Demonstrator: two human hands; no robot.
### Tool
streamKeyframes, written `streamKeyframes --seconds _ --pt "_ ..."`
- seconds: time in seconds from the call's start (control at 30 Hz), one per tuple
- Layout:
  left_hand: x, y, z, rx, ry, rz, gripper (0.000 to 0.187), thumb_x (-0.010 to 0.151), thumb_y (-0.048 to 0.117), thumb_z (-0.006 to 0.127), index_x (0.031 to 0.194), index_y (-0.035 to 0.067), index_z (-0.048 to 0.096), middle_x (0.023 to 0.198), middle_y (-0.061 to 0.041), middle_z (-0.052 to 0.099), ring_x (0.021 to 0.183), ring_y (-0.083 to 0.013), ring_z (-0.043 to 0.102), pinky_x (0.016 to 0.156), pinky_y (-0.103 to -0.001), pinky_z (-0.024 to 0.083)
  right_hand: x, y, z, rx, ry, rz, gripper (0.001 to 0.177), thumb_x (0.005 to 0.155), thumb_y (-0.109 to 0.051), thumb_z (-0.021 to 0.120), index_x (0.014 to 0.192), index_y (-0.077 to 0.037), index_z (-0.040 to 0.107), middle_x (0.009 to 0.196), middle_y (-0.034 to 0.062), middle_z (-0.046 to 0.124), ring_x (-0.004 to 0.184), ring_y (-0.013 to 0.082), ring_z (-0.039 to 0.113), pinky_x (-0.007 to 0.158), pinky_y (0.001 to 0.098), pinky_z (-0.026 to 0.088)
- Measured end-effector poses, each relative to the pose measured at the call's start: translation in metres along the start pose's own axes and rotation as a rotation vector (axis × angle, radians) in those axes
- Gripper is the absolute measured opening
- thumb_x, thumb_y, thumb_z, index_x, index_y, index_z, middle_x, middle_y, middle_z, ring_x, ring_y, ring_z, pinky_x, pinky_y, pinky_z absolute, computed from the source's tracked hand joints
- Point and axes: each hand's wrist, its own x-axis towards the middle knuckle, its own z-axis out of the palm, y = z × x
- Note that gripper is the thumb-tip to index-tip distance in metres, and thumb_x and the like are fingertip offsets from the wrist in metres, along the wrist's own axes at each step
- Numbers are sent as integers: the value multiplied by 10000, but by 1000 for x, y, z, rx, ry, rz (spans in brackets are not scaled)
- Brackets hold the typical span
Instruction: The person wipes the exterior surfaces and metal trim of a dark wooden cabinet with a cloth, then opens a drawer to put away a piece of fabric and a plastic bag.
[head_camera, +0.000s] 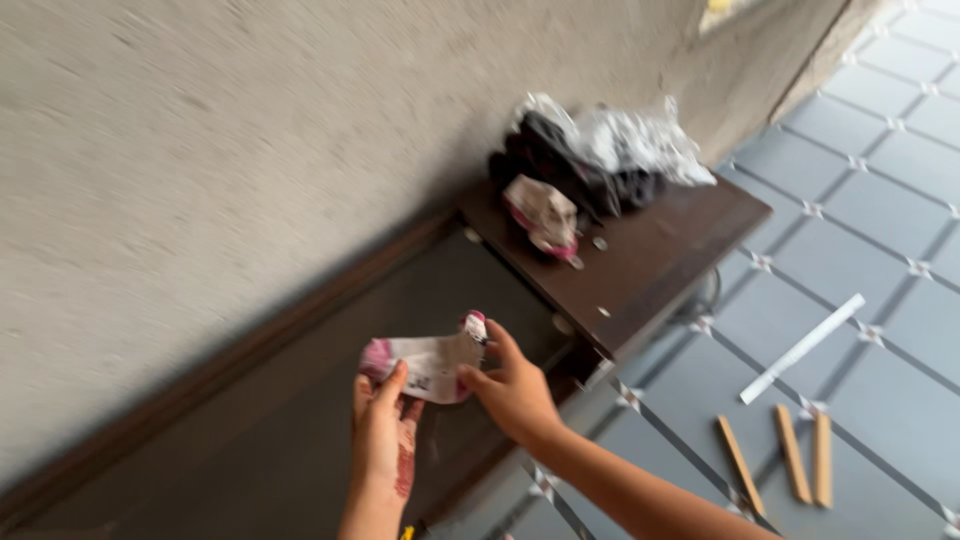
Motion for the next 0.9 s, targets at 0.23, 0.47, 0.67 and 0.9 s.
streamKeyframes --seconds 0.23,0.47,0.67,0.9 --pt "-5 8 -12 289 99 -27 844 897 345 657 1600 199 212 1641 -14 298 1482 -146 319 1166 -404 237 14 -35 -24 -117 -22 37 780 908 -248 703 1580 -287 310 1587 -43 451 1199 150 645 1026 333 504" --pt "-28 17 33 785 6 85 842 881 424 625 1621 179 304 1560 -188 459 1439 -303 491 1174 -416 397 14 -65 -49 98 72 3 656 909 -147 621 1534 -242 445 1534 -27 541 1159 160 640 961 346 570" --pt "-45 4 23 1141 -609 710 983 822 282 785 1566 27 196 1608 -300 207 1466 -467 300 1130 -556 329 4 -19 -86 519 174 175 534 957 -169 575 1487 -167 511 1400 58 652 1044 211 663 851 351 528" --pt "64 34 138 1077 -566 847 734 863 241 758 1472 33 404 1568 -279 357 1427 -445 384 1133 -490 362 35 -10 -131 510 346 334 473 949 -97 531 1415 -95 609 1281 76 742 1057 204 698 903 351 547"
